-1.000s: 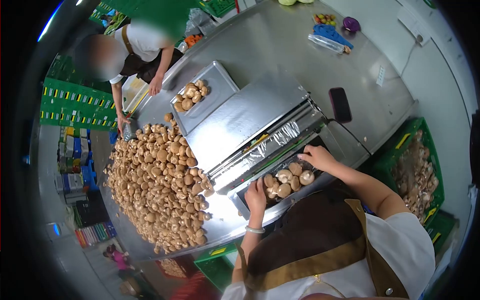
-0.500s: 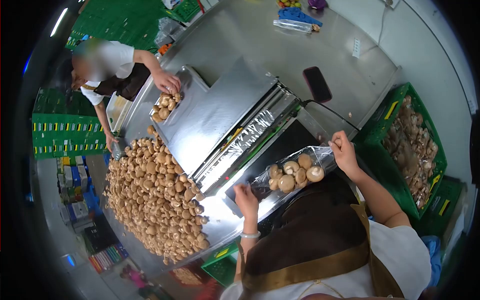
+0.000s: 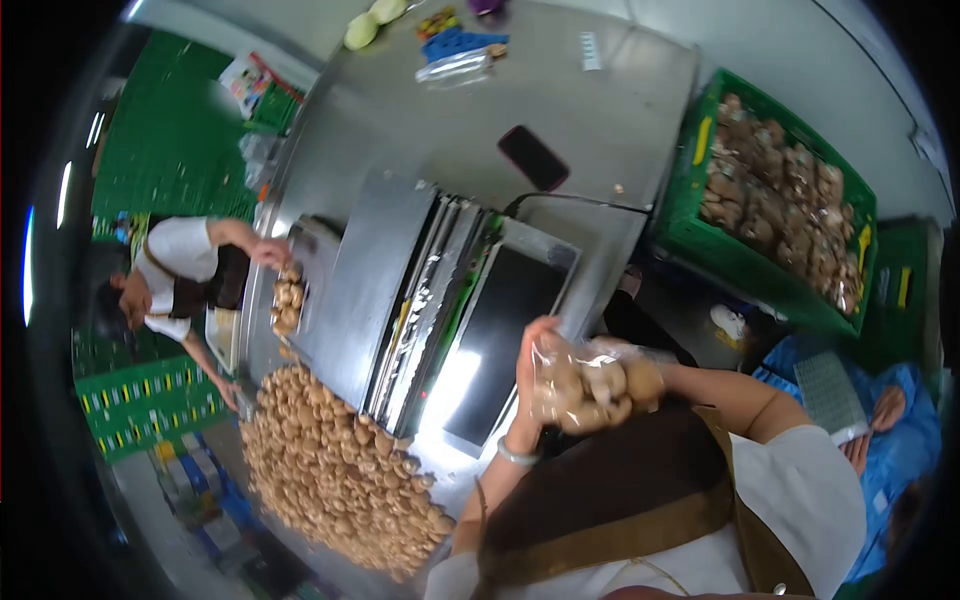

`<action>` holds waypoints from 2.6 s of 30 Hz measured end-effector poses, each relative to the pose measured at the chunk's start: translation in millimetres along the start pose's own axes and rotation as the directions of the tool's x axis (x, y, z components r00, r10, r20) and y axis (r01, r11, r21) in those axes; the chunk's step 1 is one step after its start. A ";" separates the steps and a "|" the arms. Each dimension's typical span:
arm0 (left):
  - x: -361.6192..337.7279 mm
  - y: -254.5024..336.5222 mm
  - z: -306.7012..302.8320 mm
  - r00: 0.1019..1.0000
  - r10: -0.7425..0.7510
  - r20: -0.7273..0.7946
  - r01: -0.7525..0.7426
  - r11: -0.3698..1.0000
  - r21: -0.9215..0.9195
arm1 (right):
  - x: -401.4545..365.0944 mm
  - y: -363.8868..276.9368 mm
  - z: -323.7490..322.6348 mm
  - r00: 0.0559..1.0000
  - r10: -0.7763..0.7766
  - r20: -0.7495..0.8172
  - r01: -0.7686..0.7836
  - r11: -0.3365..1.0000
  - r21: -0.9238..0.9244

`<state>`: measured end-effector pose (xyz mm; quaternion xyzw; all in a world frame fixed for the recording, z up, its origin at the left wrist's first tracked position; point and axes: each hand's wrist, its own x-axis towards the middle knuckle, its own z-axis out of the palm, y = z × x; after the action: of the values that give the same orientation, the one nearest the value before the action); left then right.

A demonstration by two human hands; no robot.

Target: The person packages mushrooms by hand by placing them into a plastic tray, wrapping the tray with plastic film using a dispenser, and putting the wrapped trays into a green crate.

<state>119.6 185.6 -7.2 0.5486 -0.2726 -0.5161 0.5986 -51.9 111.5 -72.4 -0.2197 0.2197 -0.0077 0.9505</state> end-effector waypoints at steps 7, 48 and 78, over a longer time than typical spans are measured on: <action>-15.7 45.5 60.4 0.822 0.357 0.444 -0.363 0.929 -0.075 | -66.8 -111.3 85.0 0.870 -0.167 0.464 0.415 0.755 -0.507; 128.0 -60.6 247.9 0.801 -0.525 0.288 0.345 0.798 0.494 | -451.8 -260.0 -411.2 -0.350 -0.926 -0.144 -0.811 0.376 -0.448; -67.6 109.1 -407.4 0.367 0.305 -0.879 -0.033 0.949 0.315 | 189.0 -189.8 181.8 0.758 -0.346 0.553 0.329 -0.530 -0.782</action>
<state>496.5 385.9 9.7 0.7793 -0.0119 -0.0234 0.6261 210.9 -5.6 75.8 -0.9457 0.0413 -0.1590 0.2805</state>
